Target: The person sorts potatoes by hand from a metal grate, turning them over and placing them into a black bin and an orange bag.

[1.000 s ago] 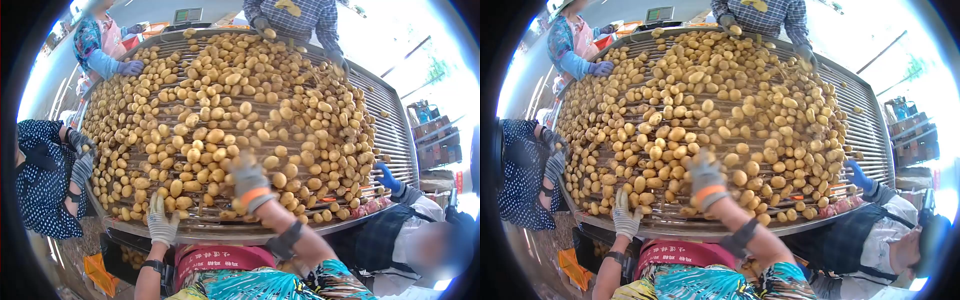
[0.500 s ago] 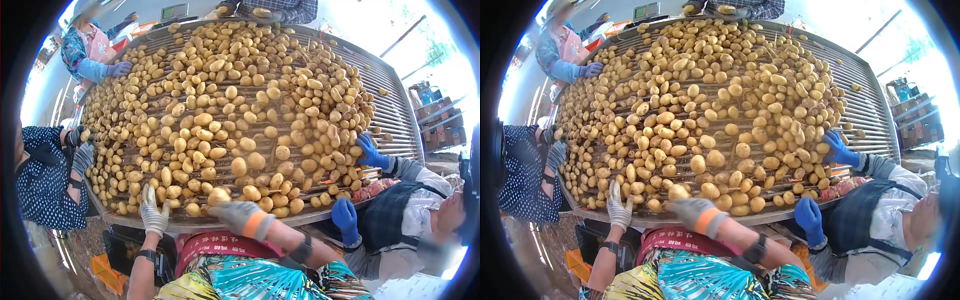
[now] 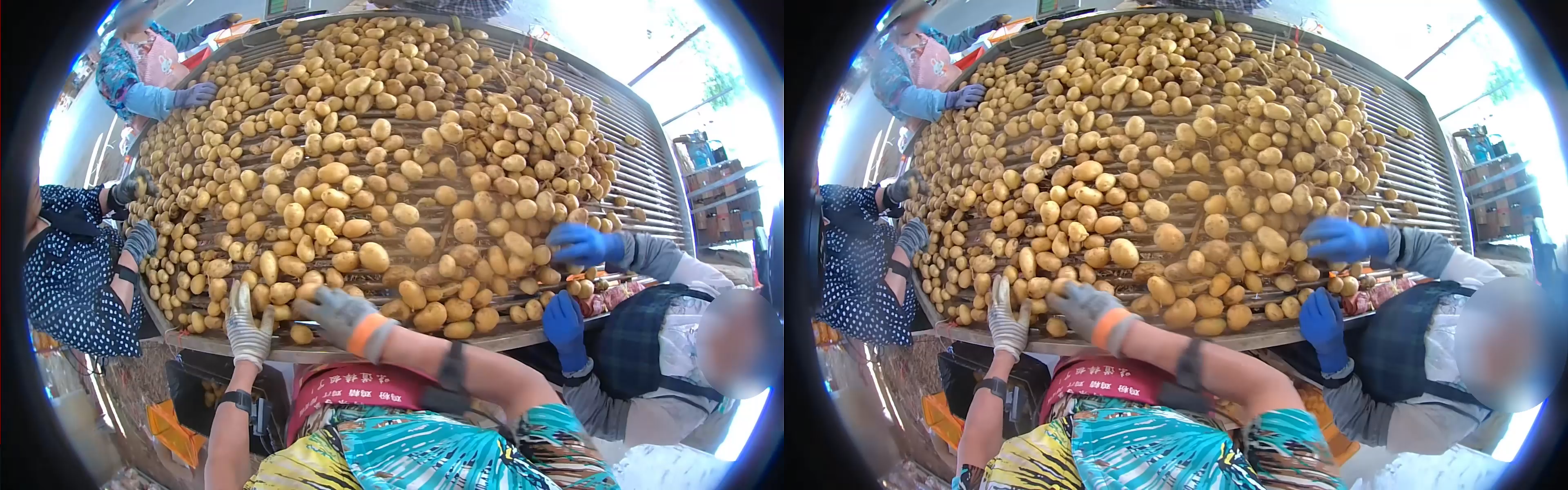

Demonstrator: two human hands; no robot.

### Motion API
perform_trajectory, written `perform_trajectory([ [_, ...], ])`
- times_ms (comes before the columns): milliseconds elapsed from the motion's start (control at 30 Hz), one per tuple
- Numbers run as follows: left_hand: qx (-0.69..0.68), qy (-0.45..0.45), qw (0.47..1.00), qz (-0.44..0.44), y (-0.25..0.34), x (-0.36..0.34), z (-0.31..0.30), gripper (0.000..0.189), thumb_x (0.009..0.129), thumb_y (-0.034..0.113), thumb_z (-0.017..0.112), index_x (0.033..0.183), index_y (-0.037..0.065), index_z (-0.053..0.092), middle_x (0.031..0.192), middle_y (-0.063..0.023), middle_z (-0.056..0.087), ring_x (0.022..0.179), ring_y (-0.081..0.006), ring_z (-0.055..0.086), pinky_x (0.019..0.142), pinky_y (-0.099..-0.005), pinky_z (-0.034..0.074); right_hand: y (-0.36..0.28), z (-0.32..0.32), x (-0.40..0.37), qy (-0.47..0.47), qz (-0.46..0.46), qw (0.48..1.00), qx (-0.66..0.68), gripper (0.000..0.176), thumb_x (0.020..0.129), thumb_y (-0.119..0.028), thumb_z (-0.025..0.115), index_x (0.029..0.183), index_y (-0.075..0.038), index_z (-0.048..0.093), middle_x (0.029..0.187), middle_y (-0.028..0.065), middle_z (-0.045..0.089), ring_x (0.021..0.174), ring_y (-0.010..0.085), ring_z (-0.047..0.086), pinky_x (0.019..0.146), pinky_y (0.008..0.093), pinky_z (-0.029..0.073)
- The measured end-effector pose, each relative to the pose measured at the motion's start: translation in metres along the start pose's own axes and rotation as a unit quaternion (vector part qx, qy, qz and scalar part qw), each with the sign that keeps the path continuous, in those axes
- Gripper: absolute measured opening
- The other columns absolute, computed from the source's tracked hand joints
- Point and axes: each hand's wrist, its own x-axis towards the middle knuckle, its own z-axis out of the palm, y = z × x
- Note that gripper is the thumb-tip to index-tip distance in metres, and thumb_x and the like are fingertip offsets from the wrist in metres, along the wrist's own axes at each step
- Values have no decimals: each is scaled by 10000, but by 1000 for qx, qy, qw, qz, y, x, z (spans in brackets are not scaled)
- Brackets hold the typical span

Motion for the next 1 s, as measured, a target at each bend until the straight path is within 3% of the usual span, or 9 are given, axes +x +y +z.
perform_trajectory([
  [100, 6, 10, 1000, -10, 0, 2, 1, 713, 860, 206, 711, 1474, 28, 395, 1532, -233, 383, 1391, -416, 396, 1163, -459, 315, -7, 38, 35, -70, -57, 996, -4, 440, 858, -182, 655, 1289, -131, 583, 1133, 143, 593, 1028, 353, 636, 851, 443, 539],
  [200, 5, 3, 1000, -19, -1, 1, 2, 708, 870, 214, 704, 1478, 29, 393, 1534, -230, 383, 1398, -411, 390, 1166, -457, 311, -24, 20, 13, -181, -30, 979, 89, 466, 857, -223, 665, 1306, -126, 587, 1165, 165, 616, 1070, 372, 630, 910, 461, 518],
  [300, 7, 14, 1000, -8, -1, 0, 3, 703, 869, 203, 702, 1477, 29, 394, 1532, -233, 384, 1394, -412, 393, 1163, -461, 314, -12, -4, -13, -199, 29, 967, 155, 432, 873, -216, 633, 1290, -108, 605, 1193, 178, 635, 1103, 383, 622, 952, 469, 498],
  [500, -6, 21, 1000, -7, 3, 1, -1, 706, 852, 173, 713, 1469, 30, 402, 1516, -232, 407, 1378, -414, 415, 1153, -469, 326, 45, -74, -88, 93, 291, 931, 201, 338, 876, -189, 693, 1202, -101, 679, 1085, 145, 708, 966, 286, 696, 875, 390, 549],
  [567, -7, 25, 1000, -6, 4, 2, -2, 708, 844, 164, 720, 1466, 31, 408, 1509, -234, 417, 1369, -418, 426, 1149, -467, 334, 69, -94, -106, 194, 312, 921, 128, 280, 878, -157, 694, 1151, -97, 697, 1054, 131, 713, 921, 302, 700, 834, 381, 558],
  [700, 6, 17, 1000, -2, 5, 4, -2, 699, 849, 155, 722, 1463, 30, 412, 1508, -236, 419, 1371, -414, 429, 1146, -466, 340, 83, -134, -93, 204, 288, 936, -9, 255, 902, -182, 664, 1148, -118, 692, 1045, 133, 705, 951, 322, 685, 831, 404, 551],
  [767, 4, 16, 1000, -3, 4, 3, -1, 696, 851, 155, 722, 1461, 29, 413, 1507, -237, 419, 1371, -413, 430, 1145, -466, 342, 90, -138, -79, 175, 202, 956, -121, 253, 924, -215, 624, 1159, -142, 682, 1046, 142, 694, 1009, 330, 664, 856, 436, 537],
  [833, 3, 20, 1000, -9, 4, 3, 0, 695, 852, 155, 725, 1459, 26, 413, 1506, -239, 419, 1372, -411, 431, 1142, -466, 346, 100, -130, -60, 150, 219, 958, -111, 274, 930, -242, 598, 1182, -165, 673, 1058, 146, 689, 1052, 328, 649, 894, 454, 520],
  [1000, 7, 27, 1000, -13, 6, 3, -1, 696, 843, 152, 729, 1451, 24, 417, 1497, -247, 422, 1362, -424, 434, 1136, -477, 350, 113, -122, -10, -58, 287, 950, -110, 417, 895, -282, 666, 1279, -133, 600, 1169, 177, 664, 1120, 363, 627, 965, 448, 492],
])
